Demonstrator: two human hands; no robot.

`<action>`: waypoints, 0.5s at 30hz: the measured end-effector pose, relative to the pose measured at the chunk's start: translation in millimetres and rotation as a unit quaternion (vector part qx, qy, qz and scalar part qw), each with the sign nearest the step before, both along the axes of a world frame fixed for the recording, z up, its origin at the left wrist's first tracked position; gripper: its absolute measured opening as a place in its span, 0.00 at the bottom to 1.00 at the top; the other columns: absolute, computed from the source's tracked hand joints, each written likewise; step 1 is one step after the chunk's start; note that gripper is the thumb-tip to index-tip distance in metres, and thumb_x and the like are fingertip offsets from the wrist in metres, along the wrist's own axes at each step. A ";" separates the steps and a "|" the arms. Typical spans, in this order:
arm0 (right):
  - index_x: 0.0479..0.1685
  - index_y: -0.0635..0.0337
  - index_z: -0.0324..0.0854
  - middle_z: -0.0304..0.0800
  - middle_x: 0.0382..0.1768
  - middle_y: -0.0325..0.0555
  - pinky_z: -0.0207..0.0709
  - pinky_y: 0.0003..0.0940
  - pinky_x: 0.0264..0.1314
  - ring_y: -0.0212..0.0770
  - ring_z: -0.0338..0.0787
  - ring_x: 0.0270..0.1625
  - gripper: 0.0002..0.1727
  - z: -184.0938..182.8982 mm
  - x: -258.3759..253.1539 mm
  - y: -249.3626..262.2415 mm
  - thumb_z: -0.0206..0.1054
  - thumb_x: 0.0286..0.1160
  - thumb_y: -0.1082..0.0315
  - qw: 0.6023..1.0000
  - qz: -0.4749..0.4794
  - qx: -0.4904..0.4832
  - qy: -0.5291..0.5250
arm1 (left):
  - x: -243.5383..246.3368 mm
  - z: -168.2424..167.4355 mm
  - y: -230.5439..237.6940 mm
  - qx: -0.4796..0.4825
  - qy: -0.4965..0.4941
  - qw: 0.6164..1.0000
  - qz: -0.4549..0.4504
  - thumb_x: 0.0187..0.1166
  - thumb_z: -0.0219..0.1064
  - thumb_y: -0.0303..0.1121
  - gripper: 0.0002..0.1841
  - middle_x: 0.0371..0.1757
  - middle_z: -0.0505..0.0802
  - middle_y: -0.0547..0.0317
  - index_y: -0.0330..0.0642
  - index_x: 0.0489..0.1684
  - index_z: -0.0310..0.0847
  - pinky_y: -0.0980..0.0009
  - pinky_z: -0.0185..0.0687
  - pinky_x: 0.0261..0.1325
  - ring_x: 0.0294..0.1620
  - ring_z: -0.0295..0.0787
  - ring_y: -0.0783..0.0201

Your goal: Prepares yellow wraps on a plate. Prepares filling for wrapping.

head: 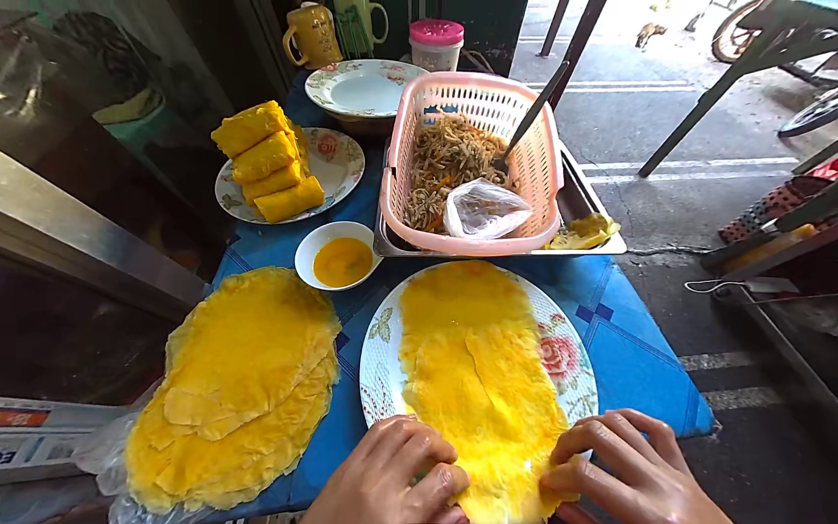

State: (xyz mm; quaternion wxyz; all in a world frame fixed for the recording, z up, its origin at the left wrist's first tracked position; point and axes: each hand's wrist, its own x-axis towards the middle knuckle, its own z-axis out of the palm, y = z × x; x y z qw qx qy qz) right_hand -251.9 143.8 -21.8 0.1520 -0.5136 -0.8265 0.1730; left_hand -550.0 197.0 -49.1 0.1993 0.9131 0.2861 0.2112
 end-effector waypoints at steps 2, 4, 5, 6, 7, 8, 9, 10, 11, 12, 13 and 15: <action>0.49 0.44 0.91 0.91 0.50 0.44 0.59 0.62 0.75 0.49 0.85 0.60 0.09 3.1 2.8 2.9 0.70 0.79 0.55 1.000 0.008 -0.012 0.001 | 1.6 2.5 -2.6 -0.010 0.004 1.000 -0.001 0.86 0.64 0.48 0.14 0.56 0.94 0.58 0.53 0.56 0.90 0.58 0.74 0.77 0.67 0.86 0.56; 0.51 0.46 0.91 0.92 0.50 0.45 0.59 0.62 0.76 0.49 0.86 0.59 0.13 8.9 5.6 11.1 0.68 0.80 0.52 1.000 0.002 -0.017 0.019 | 5.9 8.0 0.5 -0.024 0.001 1.000 0.015 0.87 0.60 0.52 0.19 0.58 0.94 0.55 0.51 0.58 0.91 0.57 0.75 0.74 0.66 0.86 0.55; 0.51 0.48 0.92 0.93 0.48 0.46 0.60 0.61 0.75 0.48 0.87 0.58 0.15 9.0 4.7 17.6 0.66 0.82 0.51 0.999 -0.011 0.000 0.039 | 10.0 10.5 5.7 -0.012 -0.001 0.999 0.041 0.90 0.56 0.52 0.21 0.58 0.94 0.55 0.50 0.58 0.91 0.56 0.77 0.72 0.65 0.87 0.55; 0.50 0.48 0.92 0.93 0.46 0.44 0.64 0.59 0.73 0.45 0.88 0.55 0.15 5.0 2.3 26.4 0.65 0.84 0.51 0.997 -0.033 0.037 0.055 | 15.2 10.5 13.8 0.019 0.000 0.997 0.078 0.91 0.53 0.50 0.21 0.58 0.94 0.55 0.50 0.57 0.91 0.55 0.80 0.68 0.62 0.89 0.55; 0.49 0.47 0.91 0.93 0.44 0.41 0.68 0.56 0.69 0.42 0.89 0.52 0.15 -3.5 -1.2 37.6 0.63 0.85 0.51 0.993 -0.061 0.088 0.054 | 21.2 6.7 24.8 0.065 0.005 0.991 0.121 0.92 0.52 0.48 0.21 0.55 0.95 0.56 0.50 0.56 0.92 0.55 0.85 0.60 0.58 0.91 0.55; 0.47 0.45 0.91 0.93 0.42 0.37 0.72 0.55 0.64 0.39 0.90 0.50 0.14 -14.1 -5.3 50.3 0.61 0.84 0.51 0.985 -0.090 0.142 0.033 | 27.2 0.6 37.1 0.112 0.017 0.980 0.162 0.91 0.53 0.46 0.19 0.52 0.95 0.57 0.51 0.54 0.92 0.55 0.87 0.53 0.53 0.93 0.55; 0.45 0.43 0.91 0.93 0.41 0.34 0.74 0.56 0.60 0.40 0.90 0.48 0.14 -23.1 -9.7 63.0 0.61 0.82 0.51 0.976 -0.117 0.181 0.003 | 32.2 -4.1 48.7 0.140 0.040 0.970 0.194 0.88 0.54 0.45 0.18 0.50 0.94 0.57 0.51 0.53 0.92 0.55 0.88 0.48 0.49 0.93 0.54; 0.44 0.43 0.92 0.93 0.40 0.34 0.74 0.58 0.57 0.42 0.90 0.46 0.14 -29.7 -14.2 74.6 0.62 0.79 0.52 0.969 -0.138 0.203 -0.020 | 36.8 -6.3 58.1 0.152 0.069 0.962 0.218 0.86 0.57 0.45 0.18 0.48 0.93 0.56 0.50 0.53 0.92 0.54 0.88 0.47 0.48 0.92 0.53; 0.44 0.44 0.92 0.92 0.39 0.35 0.74 0.60 0.56 0.44 0.90 0.45 0.13 -34.0 -18.8 84.6 0.63 0.77 0.54 0.966 -0.150 0.211 -0.030 | 40.8 -6.4 65.3 0.153 0.096 0.956 0.232 0.84 0.60 0.46 0.17 0.47 0.93 0.55 0.49 0.53 0.92 0.53 0.87 0.48 0.47 0.92 0.51; 0.43 0.45 0.92 0.91 0.38 0.36 0.74 0.61 0.56 0.45 0.90 0.45 0.11 -36.6 -23.5 92.9 0.65 0.76 0.56 0.964 -0.154 0.212 -0.034 | 44.5 -6.0 70.1 0.148 0.113 0.953 0.240 0.82 0.63 0.47 0.16 0.46 0.92 0.54 0.48 0.52 0.92 0.54 0.86 0.48 0.47 0.91 0.51; 0.43 0.45 0.92 0.90 0.37 0.37 0.74 0.62 0.56 0.46 0.90 0.46 0.10 -38.2 -27.9 99.9 0.66 0.74 0.57 0.966 -0.150 0.210 -0.032 | 47.7 -4.6 73.0 0.136 0.122 0.952 0.244 0.80 0.67 0.46 0.15 0.46 0.92 0.53 0.48 0.51 0.92 0.54 0.86 0.49 0.48 0.91 0.50; 0.45 0.44 0.92 0.89 0.37 0.38 0.74 0.60 0.57 0.46 0.89 0.48 0.08 -39.8 -34.4 111.5 0.68 0.73 0.60 0.971 -0.129 0.199 -0.029 | 51.6 2.2 75.6 0.080 0.135 0.956 0.248 0.80 0.69 0.44 0.13 0.46 0.92 0.53 0.47 0.50 0.91 0.53 0.85 0.52 0.50 0.91 0.51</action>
